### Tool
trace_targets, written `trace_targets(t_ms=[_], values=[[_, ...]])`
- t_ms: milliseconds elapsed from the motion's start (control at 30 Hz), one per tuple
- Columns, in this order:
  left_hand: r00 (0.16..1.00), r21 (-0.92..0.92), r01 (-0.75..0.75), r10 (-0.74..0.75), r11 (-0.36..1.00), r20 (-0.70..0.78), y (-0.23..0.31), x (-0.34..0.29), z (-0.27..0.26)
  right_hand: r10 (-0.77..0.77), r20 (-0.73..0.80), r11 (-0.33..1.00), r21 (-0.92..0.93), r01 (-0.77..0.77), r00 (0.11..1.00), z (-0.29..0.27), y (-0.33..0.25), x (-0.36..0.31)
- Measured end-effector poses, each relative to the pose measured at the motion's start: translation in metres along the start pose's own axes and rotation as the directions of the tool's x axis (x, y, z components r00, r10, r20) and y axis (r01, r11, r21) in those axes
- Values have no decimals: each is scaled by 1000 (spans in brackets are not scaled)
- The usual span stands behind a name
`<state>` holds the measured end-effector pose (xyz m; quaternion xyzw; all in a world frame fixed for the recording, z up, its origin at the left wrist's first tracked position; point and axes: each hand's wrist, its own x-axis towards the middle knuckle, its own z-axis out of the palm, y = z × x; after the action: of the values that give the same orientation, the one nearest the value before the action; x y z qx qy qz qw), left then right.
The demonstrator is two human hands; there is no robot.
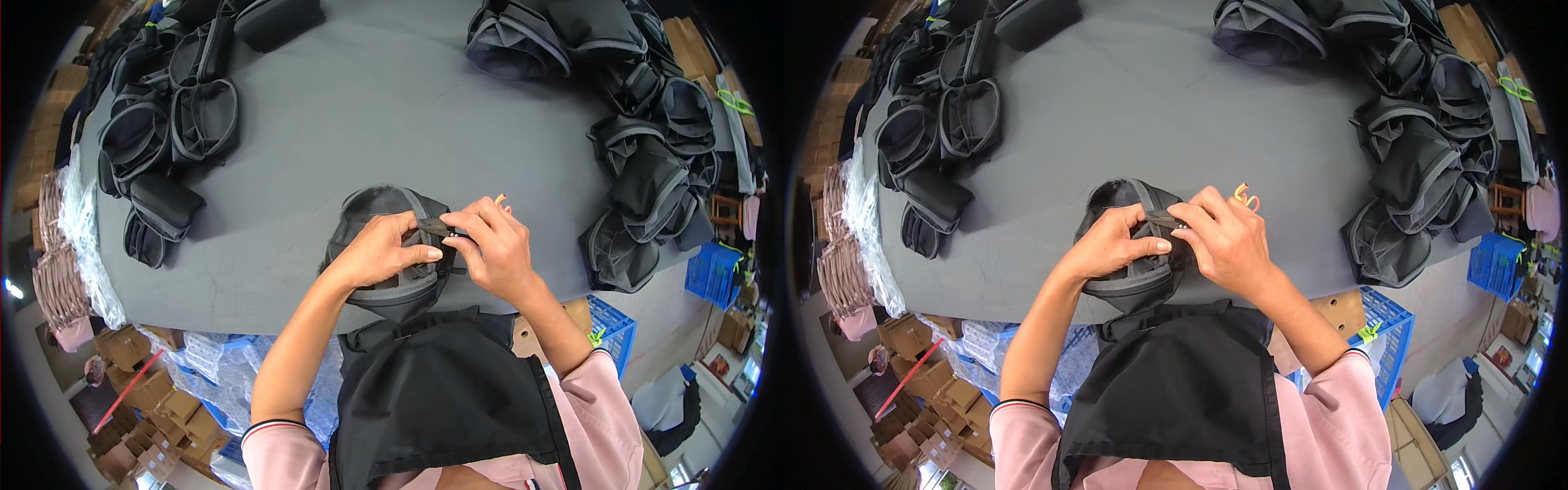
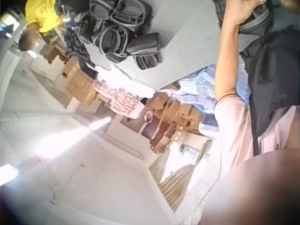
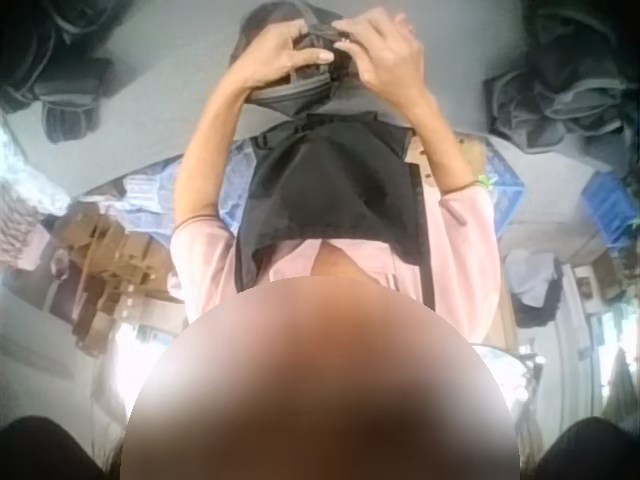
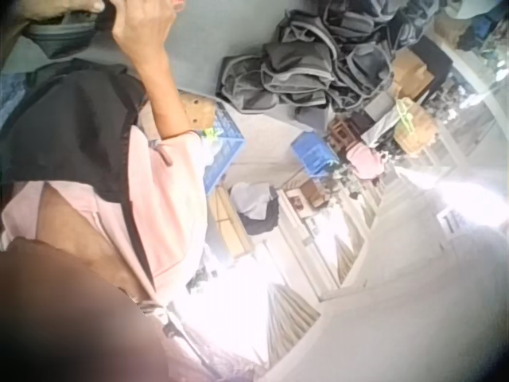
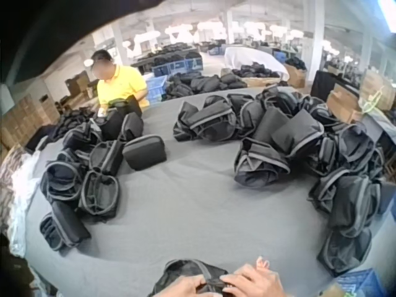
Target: Trim excess thread and inspect sewn components of what appears to be a bag or specialized garment.
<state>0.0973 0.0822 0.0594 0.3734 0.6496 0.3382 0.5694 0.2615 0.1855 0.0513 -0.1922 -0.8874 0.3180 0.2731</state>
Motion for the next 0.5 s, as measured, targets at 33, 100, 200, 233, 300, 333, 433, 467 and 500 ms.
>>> trace_targets(t_ms=[33,100,200,233,300,333,433,467,500], values=[[1000,-47,-9,10,999,7,2,-2,0,-5,0,1000,0,5,1000,-1,-1,-1],[999,-35,-46,46,998,15,-12,0,-1,-41,3,998,-54,41,999,-7,-3,-4],[997,-48,-71,72,996,25,-17,-3,-3,4,7,999,45,-4,1000,-10,-2,-1],[996,-67,-82,85,994,41,-13,-3,-3,7,5,999,42,-7,1000,-14,-4,3],[996,-82,-58,63,995,65,-8,-5,-2,-21,147,1000,-4,22,989,-21,-4,15],[996,-97,-34,42,995,85,-5,-6,-2,-19,144,1000,-6,20,989,-23,-1,19],[987,0,16,-15,1000,160,5,-7,-8,-128,237,991,3,131,963,-31,7,29],[988,-3,19,-19,1000,156,2,-8,-7,-132,336,990,6,138,932,-37,5,33],[991,-67,-26,34,997,128,-1,-9,-7,-134,432,990,10,144,892,-39,4,35]])
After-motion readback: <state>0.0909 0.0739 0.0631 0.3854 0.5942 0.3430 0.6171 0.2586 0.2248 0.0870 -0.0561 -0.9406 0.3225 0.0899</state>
